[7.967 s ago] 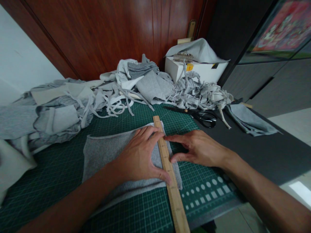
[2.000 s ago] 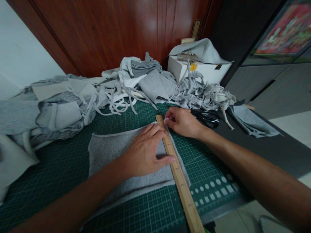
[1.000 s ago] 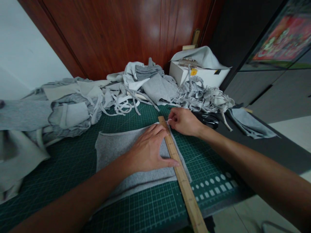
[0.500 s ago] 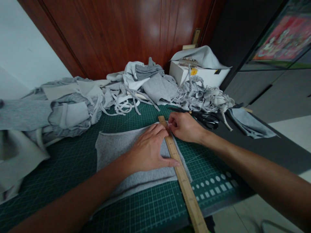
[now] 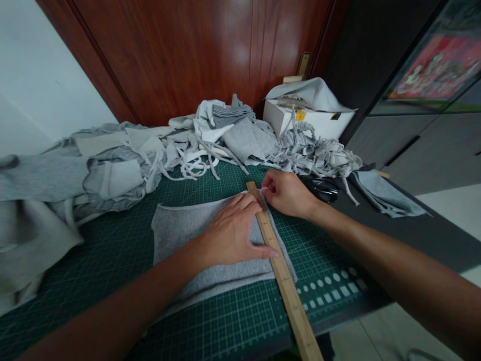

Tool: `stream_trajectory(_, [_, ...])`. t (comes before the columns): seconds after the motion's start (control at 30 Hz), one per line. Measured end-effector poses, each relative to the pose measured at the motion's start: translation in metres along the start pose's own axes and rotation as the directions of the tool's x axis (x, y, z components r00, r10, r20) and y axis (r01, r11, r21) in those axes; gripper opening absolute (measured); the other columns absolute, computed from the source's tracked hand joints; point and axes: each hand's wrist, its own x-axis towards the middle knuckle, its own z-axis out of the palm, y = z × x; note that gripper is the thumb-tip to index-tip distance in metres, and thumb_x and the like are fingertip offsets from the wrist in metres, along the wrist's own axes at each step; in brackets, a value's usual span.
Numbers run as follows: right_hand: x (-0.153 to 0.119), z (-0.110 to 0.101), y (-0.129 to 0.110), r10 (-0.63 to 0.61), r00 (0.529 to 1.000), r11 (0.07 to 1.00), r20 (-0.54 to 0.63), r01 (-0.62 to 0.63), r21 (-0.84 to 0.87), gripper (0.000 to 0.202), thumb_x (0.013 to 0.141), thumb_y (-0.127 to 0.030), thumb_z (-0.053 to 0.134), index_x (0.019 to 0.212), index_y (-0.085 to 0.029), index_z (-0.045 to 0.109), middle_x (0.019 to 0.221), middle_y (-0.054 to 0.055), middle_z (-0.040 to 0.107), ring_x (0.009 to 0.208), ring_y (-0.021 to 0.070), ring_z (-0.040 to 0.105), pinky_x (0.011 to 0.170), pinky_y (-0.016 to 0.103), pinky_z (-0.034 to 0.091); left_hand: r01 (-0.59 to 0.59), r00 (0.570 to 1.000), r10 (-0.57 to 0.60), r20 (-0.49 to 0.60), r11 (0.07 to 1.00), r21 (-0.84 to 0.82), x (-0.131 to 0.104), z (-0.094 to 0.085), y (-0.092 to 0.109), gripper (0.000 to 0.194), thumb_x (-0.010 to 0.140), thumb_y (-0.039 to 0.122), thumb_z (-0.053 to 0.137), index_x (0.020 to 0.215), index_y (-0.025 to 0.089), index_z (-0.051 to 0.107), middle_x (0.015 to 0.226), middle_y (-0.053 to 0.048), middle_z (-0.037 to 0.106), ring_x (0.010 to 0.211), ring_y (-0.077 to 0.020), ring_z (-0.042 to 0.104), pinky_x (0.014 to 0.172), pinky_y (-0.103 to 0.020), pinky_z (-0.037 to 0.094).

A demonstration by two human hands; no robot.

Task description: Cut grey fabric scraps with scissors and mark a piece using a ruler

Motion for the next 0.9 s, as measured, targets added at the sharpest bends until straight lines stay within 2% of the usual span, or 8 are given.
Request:
stream_trajectory(0.13, [0.002,0.007,-0.003,-0.01,1.0,1.0,0.003,0.01,-0.013,0.012,0.085,-0.007,0.062,0.082,-0.018,0.062,0.07,0.003,0.067,0.061,0.0173,0.058,0.059,0.03,0.037,0.003,1.0,-0.003,-0.002,1.0,0.009,0.0,0.001,0.0,0.076,0.07,0.07,0.086,0.119,0.019,0.058,0.13,-0.012,0.062,0.126,-0.0342,0.056,0.111,-0.051,0.047])
stream_trajectory(0.23, [-0.016,0.005,-0.009,-0.021,1.0,1.0,0.021,0.021,-0.009,0.013,0.084,-0.007,0.062,0.08,-0.019,0.061,0.069,0.002,0.066,0.06,0.0166,0.056,0.058,0.029,0.036,0.018,1.0,-0.018,-0.002,1.0,0.009,0.0,0.001,0.0,0.075,0.069,0.071,0.086,0.115,0.019,0.059,0.126,-0.011,0.063,0.124,-0.0336,0.056,0.111,-0.05,0.047])
stream_trajectory(0.33, [-0.039,-0.004,-0.014,-0.041,0.995,0.998,0.093,0.036,0.059,0.015,0.084,-0.007,0.061,0.077,-0.02,0.06,0.064,0.0,0.065,0.055,0.0149,0.055,0.055,0.028,0.035,0.007,1.0,-0.007,0.006,1.0,-0.002,0.0,0.001,-0.001,0.074,0.068,0.07,0.087,0.114,0.019,0.059,0.122,-0.01,0.063,0.122,-0.0324,0.057,0.112,-0.049,0.046])
stream_trajectory(0.37, [-0.045,-0.007,-0.014,-0.045,0.991,0.996,0.127,0.034,0.086,0.015,0.085,-0.008,0.061,0.076,-0.02,0.06,0.062,-0.001,0.065,0.053,0.0145,0.054,0.054,0.027,0.034,0.0,1.0,0.0,0.003,1.0,-0.006,0.0,0.001,-0.001,0.074,0.068,0.07,0.087,0.114,0.019,0.059,0.121,-0.009,0.063,0.122,-0.0322,0.057,0.112,-0.049,0.046])
stream_trajectory(0.43, [-0.047,-0.01,-0.012,-0.029,0.992,0.995,0.119,0.018,0.097,0.013,0.086,-0.01,0.062,0.078,-0.02,0.062,0.061,-0.001,0.065,0.052,0.0145,0.053,0.053,0.028,0.034,-0.006,1.0,0.006,-0.007,1.0,-0.009,0.0,0.001,-0.001,0.075,0.067,0.071,0.087,0.115,0.02,0.06,0.121,-0.009,0.063,0.121,-0.0321,0.057,0.112,-0.05,0.046])
stream_trajectory(0.6, [-0.019,-0.004,0.0,0.021,1.0,0.999,-0.001,-0.021,0.048,0.009,0.087,-0.01,0.062,0.084,-0.018,0.063,0.07,0.002,0.069,0.059,0.0162,0.059,0.057,0.027,0.038,0.006,1.0,-0.006,-0.005,1.0,-0.003,0.0,0.001,-0.001,0.077,0.068,0.073,0.086,0.117,0.02,0.059,0.125,-0.011,0.064,0.123,-0.0324,0.056,0.112,-0.049,0.047])
stream_trajectory(0.73, [-0.001,0.004,0.003,0.009,1.0,1.0,-0.009,-0.009,0.01,0.01,0.086,-0.009,0.063,0.083,-0.018,0.063,0.07,0.002,0.068,0.062,0.017,0.059,0.059,0.028,0.038,0.01,1.0,-0.01,0.008,1.0,0.01,-0.001,0.001,-0.001,0.079,0.068,0.072,0.087,0.119,0.019,0.058,0.127,-0.012,0.063,0.125,-0.0328,0.056,0.113,-0.049,0.046])
stream_trajectory(0.9, [0.006,0.01,0.0,-0.018,1.0,0.999,-0.008,0.018,-0.039,0.011,0.085,-0.007,0.061,0.085,-0.017,0.064,0.072,0.004,0.067,0.064,0.0184,0.059,0.061,0.03,0.038,0.007,1.0,-0.007,0.004,1.0,0.016,-0.002,0.001,0.0,0.078,0.069,0.073,0.085,0.118,0.02,0.059,0.124,-0.011,0.063,0.122,-0.0325,0.057,0.111,-0.049,0.047])
